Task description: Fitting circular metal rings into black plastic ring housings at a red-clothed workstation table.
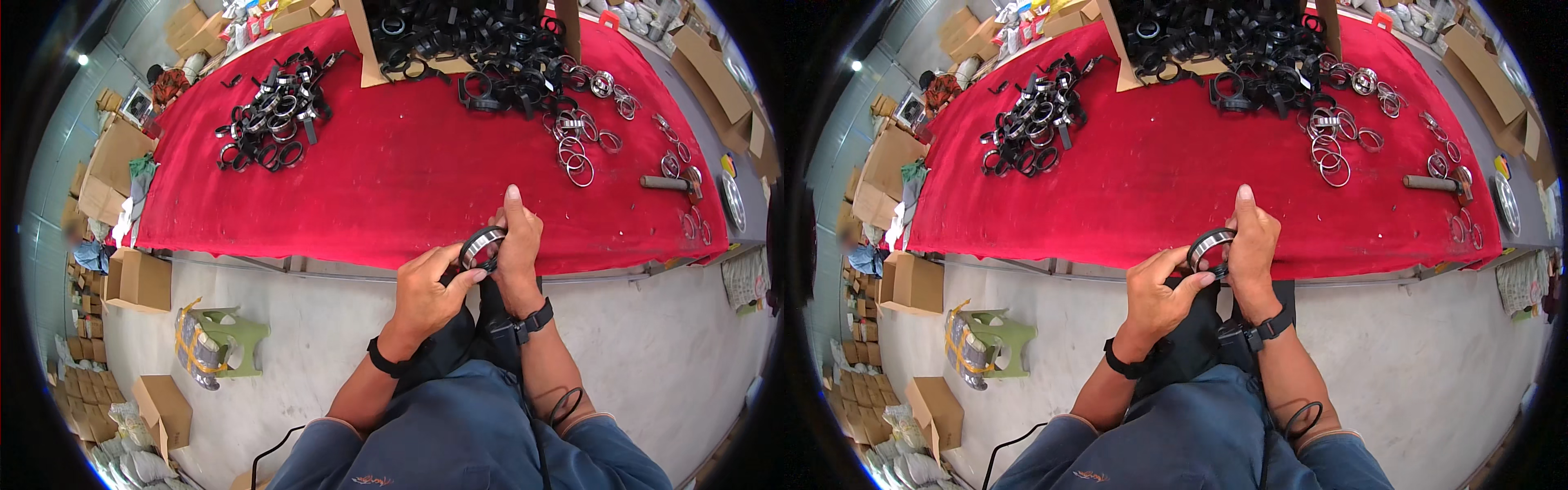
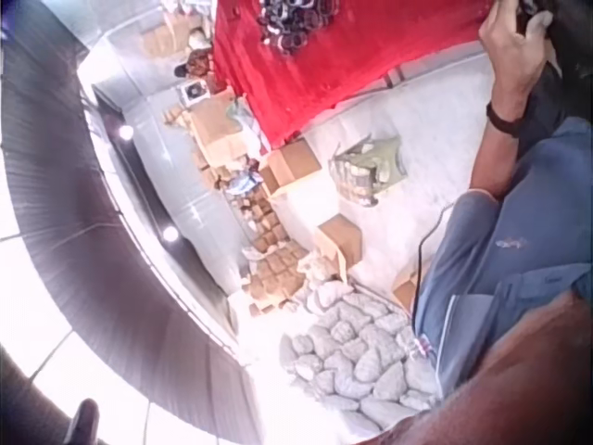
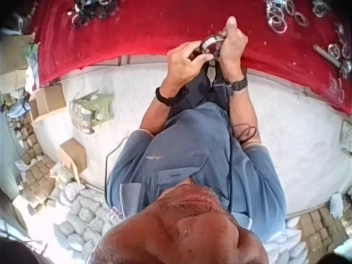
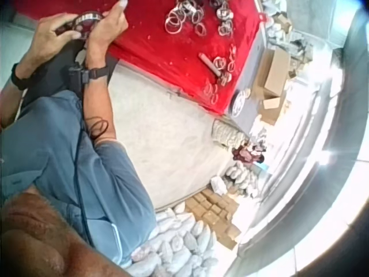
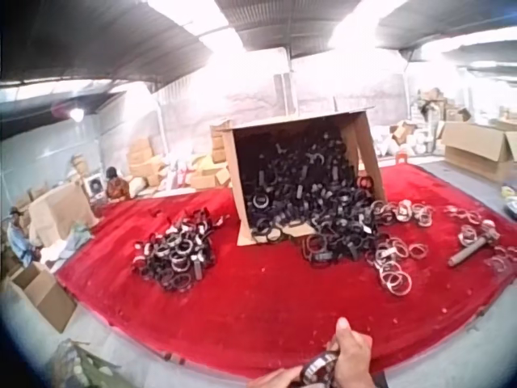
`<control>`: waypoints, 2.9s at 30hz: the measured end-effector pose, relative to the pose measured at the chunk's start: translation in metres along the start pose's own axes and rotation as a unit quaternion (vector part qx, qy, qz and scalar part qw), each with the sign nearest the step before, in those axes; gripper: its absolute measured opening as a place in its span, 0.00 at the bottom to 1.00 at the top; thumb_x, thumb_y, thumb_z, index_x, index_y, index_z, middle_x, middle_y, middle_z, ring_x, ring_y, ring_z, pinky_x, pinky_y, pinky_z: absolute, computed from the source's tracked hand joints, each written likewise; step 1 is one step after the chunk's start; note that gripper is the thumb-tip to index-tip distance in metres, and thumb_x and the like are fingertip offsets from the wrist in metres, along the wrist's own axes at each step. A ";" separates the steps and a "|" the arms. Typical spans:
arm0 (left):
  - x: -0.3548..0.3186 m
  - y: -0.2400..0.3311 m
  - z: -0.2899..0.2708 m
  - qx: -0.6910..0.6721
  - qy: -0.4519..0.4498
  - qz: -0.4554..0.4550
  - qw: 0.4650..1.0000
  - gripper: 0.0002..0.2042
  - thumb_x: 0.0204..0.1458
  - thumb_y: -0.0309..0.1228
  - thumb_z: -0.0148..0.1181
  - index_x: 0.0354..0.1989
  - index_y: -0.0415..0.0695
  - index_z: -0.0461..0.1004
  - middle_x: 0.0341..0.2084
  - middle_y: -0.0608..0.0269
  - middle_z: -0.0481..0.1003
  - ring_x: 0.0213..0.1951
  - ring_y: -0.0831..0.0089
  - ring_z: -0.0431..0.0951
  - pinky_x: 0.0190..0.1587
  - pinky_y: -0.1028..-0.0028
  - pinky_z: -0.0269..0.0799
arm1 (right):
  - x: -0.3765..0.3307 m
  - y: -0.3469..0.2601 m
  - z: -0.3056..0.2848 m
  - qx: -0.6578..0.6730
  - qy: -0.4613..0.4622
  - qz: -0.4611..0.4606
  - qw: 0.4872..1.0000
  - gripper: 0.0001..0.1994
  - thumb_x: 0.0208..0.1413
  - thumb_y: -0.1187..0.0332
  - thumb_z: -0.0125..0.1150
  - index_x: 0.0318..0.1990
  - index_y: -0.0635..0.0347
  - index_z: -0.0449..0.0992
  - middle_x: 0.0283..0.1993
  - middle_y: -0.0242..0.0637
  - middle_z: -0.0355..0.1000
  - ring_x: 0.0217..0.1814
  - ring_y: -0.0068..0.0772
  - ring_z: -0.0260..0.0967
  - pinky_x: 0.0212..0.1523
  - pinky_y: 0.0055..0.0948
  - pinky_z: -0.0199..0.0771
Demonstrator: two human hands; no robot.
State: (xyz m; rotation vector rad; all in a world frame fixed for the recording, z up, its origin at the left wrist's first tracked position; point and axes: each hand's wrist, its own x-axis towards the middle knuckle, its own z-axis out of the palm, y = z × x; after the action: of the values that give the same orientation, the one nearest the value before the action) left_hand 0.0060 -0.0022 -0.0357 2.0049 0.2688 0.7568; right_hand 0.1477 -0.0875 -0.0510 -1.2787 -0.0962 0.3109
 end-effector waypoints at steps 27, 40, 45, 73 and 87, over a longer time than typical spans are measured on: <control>0.283 -0.106 -0.060 0.289 0.077 0.077 0.951 0.23 0.54 0.37 0.72 0.56 0.39 0.78 0.47 0.43 0.83 0.51 0.43 0.83 0.55 0.51 0.78 | 0.161 0.007 -0.219 -0.439 0.112 -0.243 0.857 0.15 0.61 0.68 0.72 0.52 0.66 0.80 0.58 0.55 0.79 0.63 0.58 0.75 0.65 0.48 0.72; 0.295 -0.147 0.101 0.235 0.000 0.180 0.955 0.05 0.56 0.24 0.62 0.39 0.39 0.81 0.43 0.48 0.79 0.47 0.45 0.81 0.52 0.52 0.79 | 0.160 0.015 -0.197 -0.563 0.058 -0.324 0.758 0.15 0.62 0.65 0.71 0.49 0.66 0.78 0.71 0.56 0.70 0.70 0.59 0.68 0.69 0.49 0.68; 0.285 -0.136 0.081 0.281 -0.124 0.123 0.944 0.14 0.57 0.29 0.64 0.50 0.40 0.79 0.43 0.42 0.82 0.49 0.42 0.83 0.53 0.48 0.78 | 0.147 -0.010 -0.174 -0.380 0.101 -0.198 0.898 0.18 0.69 0.60 0.67 0.56 0.66 0.77 0.60 0.48 0.77 0.59 0.41 0.76 0.61 0.38 0.75; 0.291 -0.102 0.089 0.381 -0.250 -0.044 0.889 0.32 0.51 0.50 0.74 0.60 0.41 0.79 0.54 0.43 0.81 0.59 0.48 0.81 0.60 0.54 0.78 | 0.148 -0.019 -0.226 0.278 -0.112 -0.043 0.953 0.28 0.76 0.49 0.47 0.71 0.61 0.67 0.53 0.52 0.82 0.52 0.45 0.81 0.60 0.46 0.78; 0.122 -0.023 -0.001 -0.566 -0.280 -0.141 0.762 0.42 0.71 0.56 0.54 0.81 0.38 0.49 0.60 0.40 0.76 0.59 0.54 0.82 0.63 0.51 0.78 | 0.042 -0.066 -0.112 0.266 -0.366 0.060 0.890 0.40 0.74 0.51 0.57 0.83 0.51 0.44 0.75 0.67 0.61 0.64 0.67 0.78 0.51 0.51 0.90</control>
State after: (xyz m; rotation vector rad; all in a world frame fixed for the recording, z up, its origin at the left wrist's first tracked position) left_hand 0.1037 0.0677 -0.0059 0.8869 -0.2237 0.0035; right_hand 0.2268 -0.1962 -0.0245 -0.5684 -0.5386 0.8583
